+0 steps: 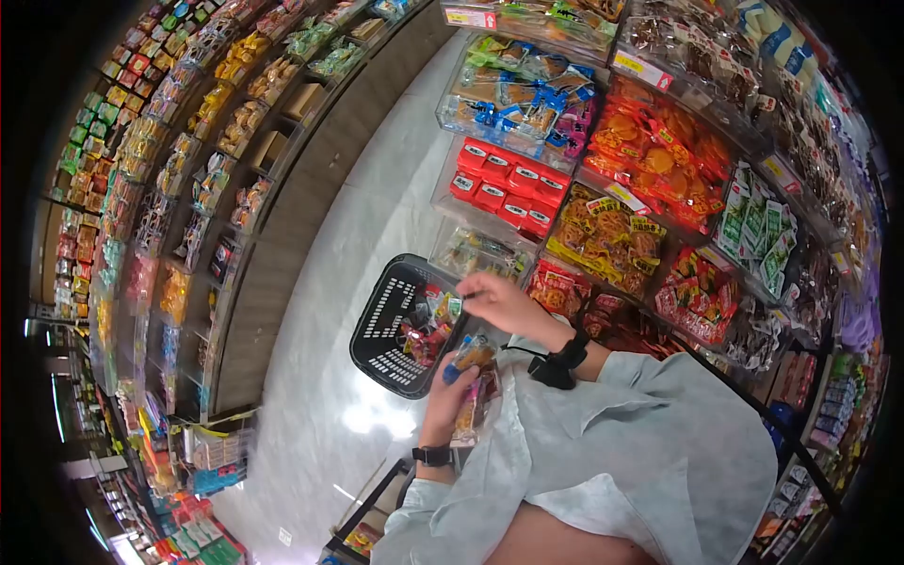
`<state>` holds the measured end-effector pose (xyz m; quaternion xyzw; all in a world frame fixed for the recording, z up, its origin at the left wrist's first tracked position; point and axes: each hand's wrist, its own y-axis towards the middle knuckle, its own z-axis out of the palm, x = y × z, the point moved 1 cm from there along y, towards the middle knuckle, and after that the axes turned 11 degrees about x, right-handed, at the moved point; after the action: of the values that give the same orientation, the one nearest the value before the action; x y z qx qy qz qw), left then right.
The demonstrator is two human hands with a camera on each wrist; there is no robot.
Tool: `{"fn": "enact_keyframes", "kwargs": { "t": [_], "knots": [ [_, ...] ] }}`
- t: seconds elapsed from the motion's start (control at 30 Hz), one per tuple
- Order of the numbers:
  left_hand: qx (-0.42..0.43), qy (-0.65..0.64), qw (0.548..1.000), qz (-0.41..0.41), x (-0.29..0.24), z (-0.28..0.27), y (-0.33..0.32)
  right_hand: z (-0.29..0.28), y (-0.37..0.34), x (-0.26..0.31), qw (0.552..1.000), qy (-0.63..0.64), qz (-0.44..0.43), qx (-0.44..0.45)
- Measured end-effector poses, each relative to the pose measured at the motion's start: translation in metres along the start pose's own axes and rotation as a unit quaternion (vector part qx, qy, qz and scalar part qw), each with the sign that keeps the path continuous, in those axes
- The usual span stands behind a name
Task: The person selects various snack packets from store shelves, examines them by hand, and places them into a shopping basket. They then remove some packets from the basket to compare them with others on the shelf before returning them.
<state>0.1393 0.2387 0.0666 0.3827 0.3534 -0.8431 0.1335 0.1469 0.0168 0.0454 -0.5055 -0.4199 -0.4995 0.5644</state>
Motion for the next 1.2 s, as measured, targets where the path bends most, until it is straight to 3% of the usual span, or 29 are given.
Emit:
{"fn": "enact_keyframes", "kwargs": {
  "t": [0.2,0.33,0.53,0.67,0.77,0.93,1.03,1.2],
  "knots": [
    [0.017,0.054,0.998,-0.007,-0.006,0.002,-0.006,0.011,-0.025,0.030,0.990,-0.037,0.003,0.136],
    [0.033,0.057,0.998,-0.012,-0.002,-0.002,-0.017,0.016,-0.058,0.032,0.966,-0.168,0.015,0.196],
    [0.091,-0.008,0.995,-0.036,0.024,-0.018,-0.034,0.041,-0.095,0.013,0.962,-0.231,0.052,0.135],
    [0.142,-0.102,0.982,-0.073,0.034,-0.018,-0.049,0.061,-0.125,0.000,0.977,-0.197,0.057,0.063],
    [0.156,-0.081,0.981,-0.079,0.047,-0.018,-0.055,0.075,-0.158,-0.019,0.992,-0.080,0.099,0.026],
    [0.163,-0.057,0.978,-0.118,0.069,-0.017,-0.074,0.105,-0.199,-0.017,0.984,-0.028,0.145,0.096],
    [0.138,-0.036,0.985,-0.095,0.079,-0.017,-0.078,0.108,-0.206,-0.018,0.985,-0.032,0.142,0.095],
    [0.168,0.035,0.984,-0.049,0.086,0.000,-0.075,0.097,-0.228,-0.021,0.990,-0.022,0.117,0.077]
  ]
}}
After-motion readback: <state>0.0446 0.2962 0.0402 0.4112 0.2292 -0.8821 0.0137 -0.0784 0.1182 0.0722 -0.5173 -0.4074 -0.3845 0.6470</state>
